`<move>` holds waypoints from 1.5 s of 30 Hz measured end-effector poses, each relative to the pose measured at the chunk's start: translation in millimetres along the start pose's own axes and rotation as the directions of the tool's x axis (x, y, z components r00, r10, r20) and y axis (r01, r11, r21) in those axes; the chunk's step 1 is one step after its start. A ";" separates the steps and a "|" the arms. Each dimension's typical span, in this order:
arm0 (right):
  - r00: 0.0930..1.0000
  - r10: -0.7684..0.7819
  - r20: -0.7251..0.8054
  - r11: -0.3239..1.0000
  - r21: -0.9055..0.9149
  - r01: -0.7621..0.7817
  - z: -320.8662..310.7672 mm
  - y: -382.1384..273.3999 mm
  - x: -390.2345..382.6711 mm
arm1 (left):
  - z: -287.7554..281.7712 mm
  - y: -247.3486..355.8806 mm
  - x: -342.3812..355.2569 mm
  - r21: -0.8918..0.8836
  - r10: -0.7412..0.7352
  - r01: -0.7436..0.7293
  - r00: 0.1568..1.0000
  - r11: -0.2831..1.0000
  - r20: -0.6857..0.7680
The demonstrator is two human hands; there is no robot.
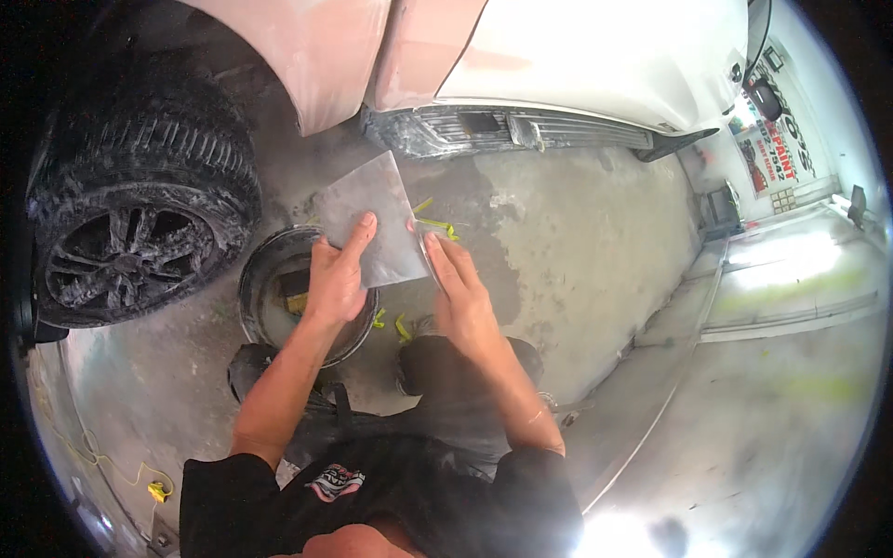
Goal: Sanding the side panel of a white pickup truck using a sanding block and water.
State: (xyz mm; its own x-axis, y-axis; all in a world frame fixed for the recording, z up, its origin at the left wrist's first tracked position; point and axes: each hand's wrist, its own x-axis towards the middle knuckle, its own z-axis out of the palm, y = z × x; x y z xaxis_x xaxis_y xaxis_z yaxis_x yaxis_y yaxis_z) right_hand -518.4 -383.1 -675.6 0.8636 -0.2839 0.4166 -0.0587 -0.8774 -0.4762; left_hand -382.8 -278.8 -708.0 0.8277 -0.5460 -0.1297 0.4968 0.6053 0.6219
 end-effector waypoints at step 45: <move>0.999 -0.052 -0.007 0.978 0.203 0.053 -28.1 -15.1 4.5 | -4.2 17.1 3.3 0.025 -0.108 0.111 0.989 0.994 -0.096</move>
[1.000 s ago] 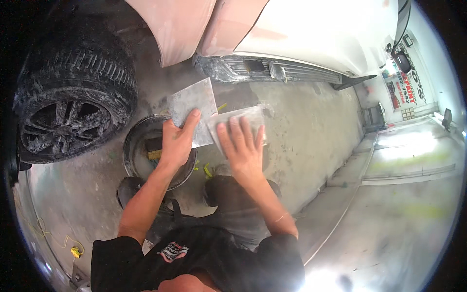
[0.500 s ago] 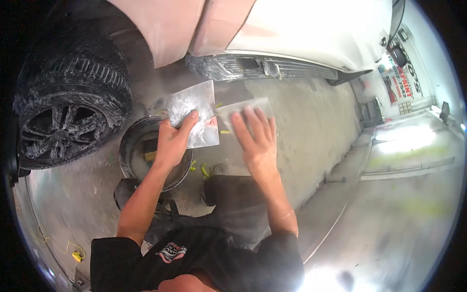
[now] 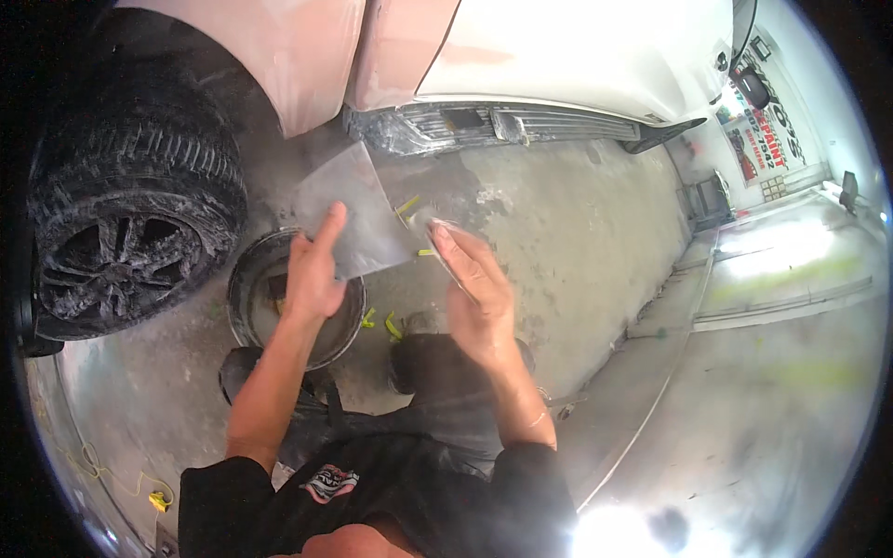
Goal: Sanding the side panel of a white pickup truck using a sanding block and water.
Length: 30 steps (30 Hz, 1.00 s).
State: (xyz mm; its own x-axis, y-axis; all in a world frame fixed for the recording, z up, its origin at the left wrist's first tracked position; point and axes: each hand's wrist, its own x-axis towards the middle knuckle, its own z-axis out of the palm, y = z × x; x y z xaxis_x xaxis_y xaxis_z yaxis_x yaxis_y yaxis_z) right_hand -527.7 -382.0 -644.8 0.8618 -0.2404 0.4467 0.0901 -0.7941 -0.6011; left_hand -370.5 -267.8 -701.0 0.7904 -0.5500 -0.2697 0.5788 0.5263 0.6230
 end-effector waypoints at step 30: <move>0.998 0.032 0.050 0.982 -0.186 -0.022 19.1 23.1 -2.7 | 2.2 -9.8 -2.8 -0.110 0.105 -0.092 0.988 0.990 0.116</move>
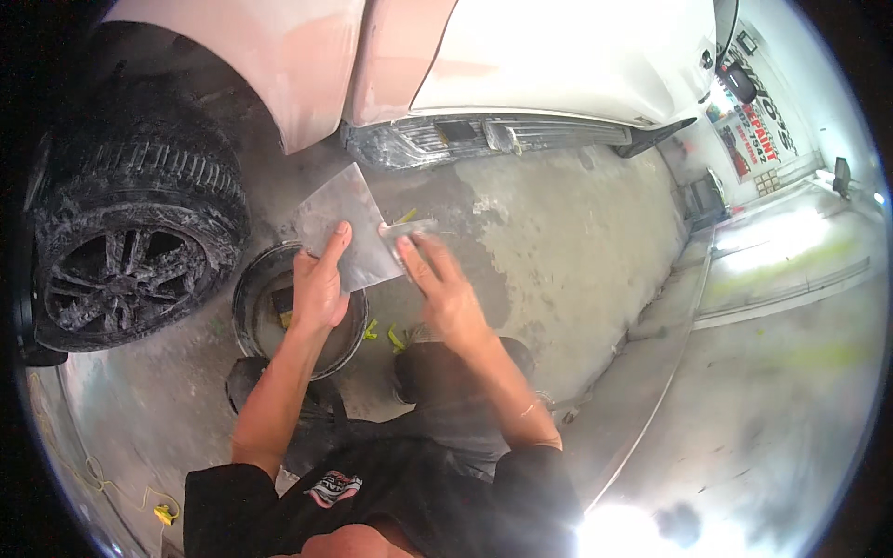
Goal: Sanding the side panel of a white pickup truck using a sanding block and water.
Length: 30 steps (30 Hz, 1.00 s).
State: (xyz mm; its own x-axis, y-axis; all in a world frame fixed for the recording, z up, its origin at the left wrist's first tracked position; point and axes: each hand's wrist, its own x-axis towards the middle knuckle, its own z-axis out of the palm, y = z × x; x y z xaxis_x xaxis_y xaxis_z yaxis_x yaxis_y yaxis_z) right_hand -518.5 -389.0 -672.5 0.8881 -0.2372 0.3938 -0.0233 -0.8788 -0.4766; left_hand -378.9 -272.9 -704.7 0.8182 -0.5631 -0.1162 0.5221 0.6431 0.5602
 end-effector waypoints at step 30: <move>0.991 -0.001 -0.137 0.991 0.130 0.019 -25.7 -21.2 0.5 | 1.9 -4.7 -1.6 0.033 0.077 -0.076 0.997 0.997 -0.028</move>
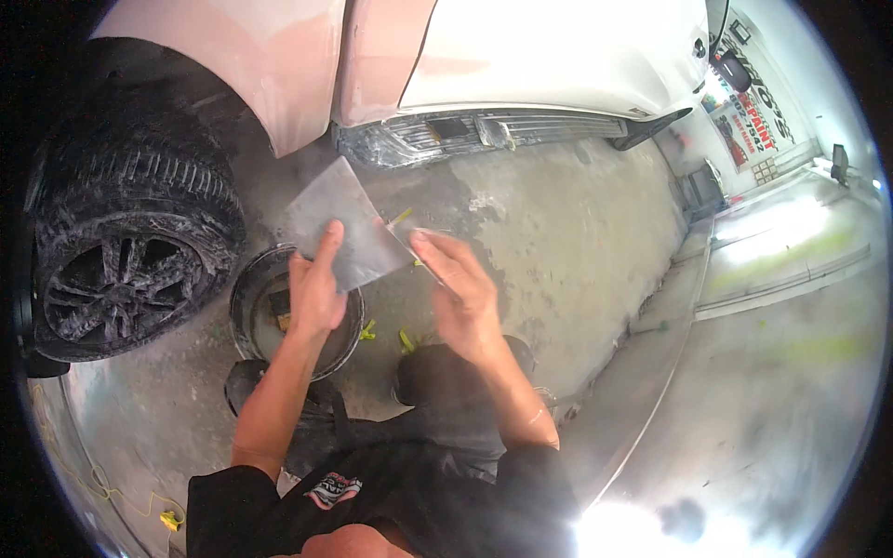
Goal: Sanding the side panel of a white pickup truck using a sanding block and water.
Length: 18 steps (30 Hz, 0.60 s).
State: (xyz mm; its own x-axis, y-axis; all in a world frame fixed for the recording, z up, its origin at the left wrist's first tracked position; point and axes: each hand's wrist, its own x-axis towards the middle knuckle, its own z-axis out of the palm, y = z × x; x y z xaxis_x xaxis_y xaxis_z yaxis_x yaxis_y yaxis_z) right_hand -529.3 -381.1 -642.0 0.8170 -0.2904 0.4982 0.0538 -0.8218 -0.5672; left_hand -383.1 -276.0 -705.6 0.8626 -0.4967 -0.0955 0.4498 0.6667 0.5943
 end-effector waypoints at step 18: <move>0.913 -0.049 0.406 0.783 -0.552 0.287 -5.8 3.9 -14.9 | 1.6 24.3 -6.4 0.552 0.130 -0.126 0.991 0.824 0.032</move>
State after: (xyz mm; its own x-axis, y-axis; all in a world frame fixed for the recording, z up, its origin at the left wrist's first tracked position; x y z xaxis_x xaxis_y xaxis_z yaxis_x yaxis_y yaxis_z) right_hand -544.6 -382.8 -647.8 0.9760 -0.0258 0.2164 -0.0399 -0.9974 0.0607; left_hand -378.1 -257.5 -689.4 0.9060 -0.4231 0.0084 0.1337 0.3051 0.9429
